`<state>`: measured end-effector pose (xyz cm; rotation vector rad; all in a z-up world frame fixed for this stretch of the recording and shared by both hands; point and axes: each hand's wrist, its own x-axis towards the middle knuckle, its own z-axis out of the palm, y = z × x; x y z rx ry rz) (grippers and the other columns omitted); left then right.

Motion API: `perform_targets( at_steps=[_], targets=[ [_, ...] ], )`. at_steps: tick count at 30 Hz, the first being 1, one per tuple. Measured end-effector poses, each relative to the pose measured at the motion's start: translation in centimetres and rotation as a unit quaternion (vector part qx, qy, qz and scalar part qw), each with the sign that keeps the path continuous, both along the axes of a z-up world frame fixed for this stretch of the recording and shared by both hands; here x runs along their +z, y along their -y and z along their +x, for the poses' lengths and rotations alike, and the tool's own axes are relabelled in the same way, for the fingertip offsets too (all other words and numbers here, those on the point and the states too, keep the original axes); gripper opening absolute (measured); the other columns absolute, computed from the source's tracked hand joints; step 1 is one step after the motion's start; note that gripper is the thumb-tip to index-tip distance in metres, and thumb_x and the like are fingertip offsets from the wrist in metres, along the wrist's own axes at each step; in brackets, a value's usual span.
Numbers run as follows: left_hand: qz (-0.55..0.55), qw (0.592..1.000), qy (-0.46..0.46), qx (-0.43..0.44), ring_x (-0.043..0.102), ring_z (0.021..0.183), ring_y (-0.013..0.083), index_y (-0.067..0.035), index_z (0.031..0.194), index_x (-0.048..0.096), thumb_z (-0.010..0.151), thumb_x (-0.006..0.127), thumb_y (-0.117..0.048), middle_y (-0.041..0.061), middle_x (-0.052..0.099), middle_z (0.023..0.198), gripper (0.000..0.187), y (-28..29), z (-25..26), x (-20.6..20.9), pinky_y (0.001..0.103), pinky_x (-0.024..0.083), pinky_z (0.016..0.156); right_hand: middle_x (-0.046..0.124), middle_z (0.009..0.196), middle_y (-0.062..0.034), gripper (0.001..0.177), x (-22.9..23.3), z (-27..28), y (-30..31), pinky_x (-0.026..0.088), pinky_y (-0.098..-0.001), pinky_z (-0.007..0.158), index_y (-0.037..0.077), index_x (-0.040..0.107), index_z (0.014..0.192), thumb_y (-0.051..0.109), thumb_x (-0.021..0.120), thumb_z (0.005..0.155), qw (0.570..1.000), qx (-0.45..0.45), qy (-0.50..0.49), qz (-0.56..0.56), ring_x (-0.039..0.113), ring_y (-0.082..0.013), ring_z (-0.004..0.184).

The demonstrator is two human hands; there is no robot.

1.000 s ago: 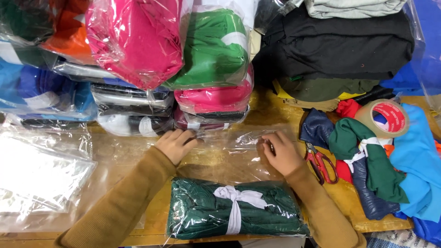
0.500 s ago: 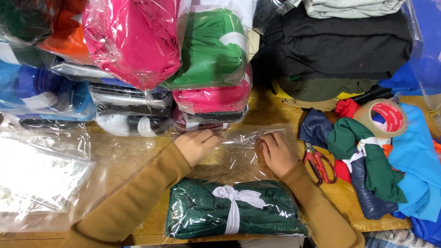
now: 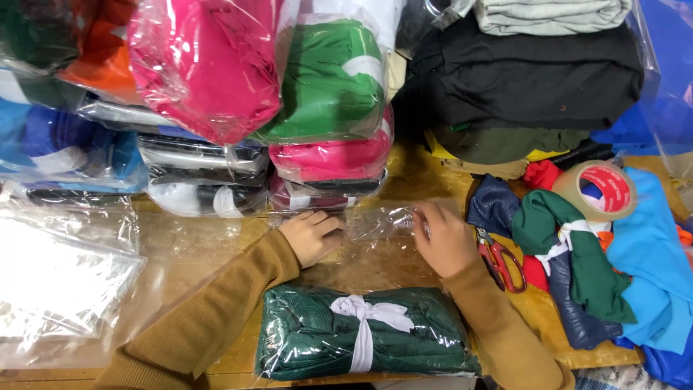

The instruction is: A person carefully places a folded green shirt into a clear plastic bag, smooths the bag, and seals it.

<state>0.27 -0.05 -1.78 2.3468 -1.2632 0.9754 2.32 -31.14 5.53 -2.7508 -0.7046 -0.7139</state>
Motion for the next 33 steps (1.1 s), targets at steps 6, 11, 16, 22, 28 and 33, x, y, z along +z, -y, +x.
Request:
perform_targets(
  at_steps=[6, 11, 16, 22, 28, 33],
  targets=[
    [0.041, 0.999, 0.000, 0.002, 0.058, 0.080, 0.0225, -0.016, 0.088, 0.065, 0.097, 0.057, -0.027, 0.002, 0.056, 0.094, 0.016, 0.3, 0.4, 0.2, 0.034, 0.048, 0.067, 0.050, 0.140, -0.0218, 0.050, 0.7, 0.4, -4.2, 0.037, -0.0630, 0.110, 0.011, 0.054, 0.139, 0.028, 0.066, 0.094, 0.986, 0.159, 0.036, -0.026, 0.046, -0.0463, 0.135],
    [-0.002, 0.991, -0.131, 0.004, 0.066, 0.080, 0.0292, -0.017, 0.096, 0.067, 0.097, 0.061, -0.033, 0.005, 0.060, 0.095, 0.017, -0.6, -0.6, 1.9, 0.038, 0.056, 0.069, 0.035, 0.159, -0.0192, 0.059, -2.7, 1.5, -2.7, 0.022, -0.0692, 0.116, 0.015, 0.040, 0.152, 0.044, 0.052, 0.102, 0.977, 0.133, -0.153, -0.069, 0.025, -0.0457, 0.149],
    [-0.036, 0.966, -0.257, -0.003, 0.070, 0.079, 0.0391, -0.018, 0.106, 0.072, 0.102, 0.055, -0.036, 0.011, 0.065, 0.100, 0.026, -1.4, -0.5, 2.6, 0.045, 0.061, 0.070, 0.031, 0.163, -0.0166, 0.061, -2.5, 1.4, -2.8, 0.020, -0.0671, 0.118, 0.016, 0.034, 0.155, 0.046, 0.048, 0.103, 0.973, 0.114, -0.179, -0.086, 0.022, -0.0421, 0.151],
    [0.102, 0.978, -0.159, 0.089, 0.073, 0.065, 0.0237, -0.022, 0.109, 0.068, 0.100, 0.059, -0.030, 0.006, 0.064, 0.107, 0.015, -1.2, -0.4, 2.6, 0.034, 0.063, 0.061, 0.039, 0.157, -0.0223, 0.059, -2.2, 2.3, -1.8, 0.017, -0.0704, 0.118, 0.012, 0.039, 0.153, 0.047, 0.044, 0.105, 0.957, 0.100, -0.269, 0.032, 0.020, -0.0485, 0.150],
    [0.004, 0.971, -0.237, -0.022, 0.073, 0.080, 0.0346, -0.018, 0.121, 0.068, 0.090, 0.063, -0.007, 0.013, 0.056, 0.112, 0.032, -1.8, 0.3, 1.2, 0.041, 0.067, 0.070, 0.065, 0.132, -0.0129, 0.038, -2.1, 3.4, 0.4, 0.041, -0.0450, 0.116, 0.017, 0.065, 0.137, 0.016, 0.060, 0.099, 0.853, -0.024, -0.318, 0.413, 0.055, -0.0292, 0.133],
    [0.012, 0.978, -0.206, -0.020, 0.072, 0.081, 0.0313, -0.020, 0.115, 0.068, 0.087, 0.065, -0.007, 0.010, 0.055, 0.110, 0.032, -1.9, -0.1, 1.9, 0.039, 0.066, 0.069, 0.069, 0.122, -0.0191, 0.034, -4.5, 5.1, 2.4, 0.045, -0.0389, 0.117, 0.006, 0.066, 0.130, 0.002, 0.048, 0.101, 0.564, -0.006, -0.334, 0.755, 0.063, -0.0255, 0.124]
  ],
)
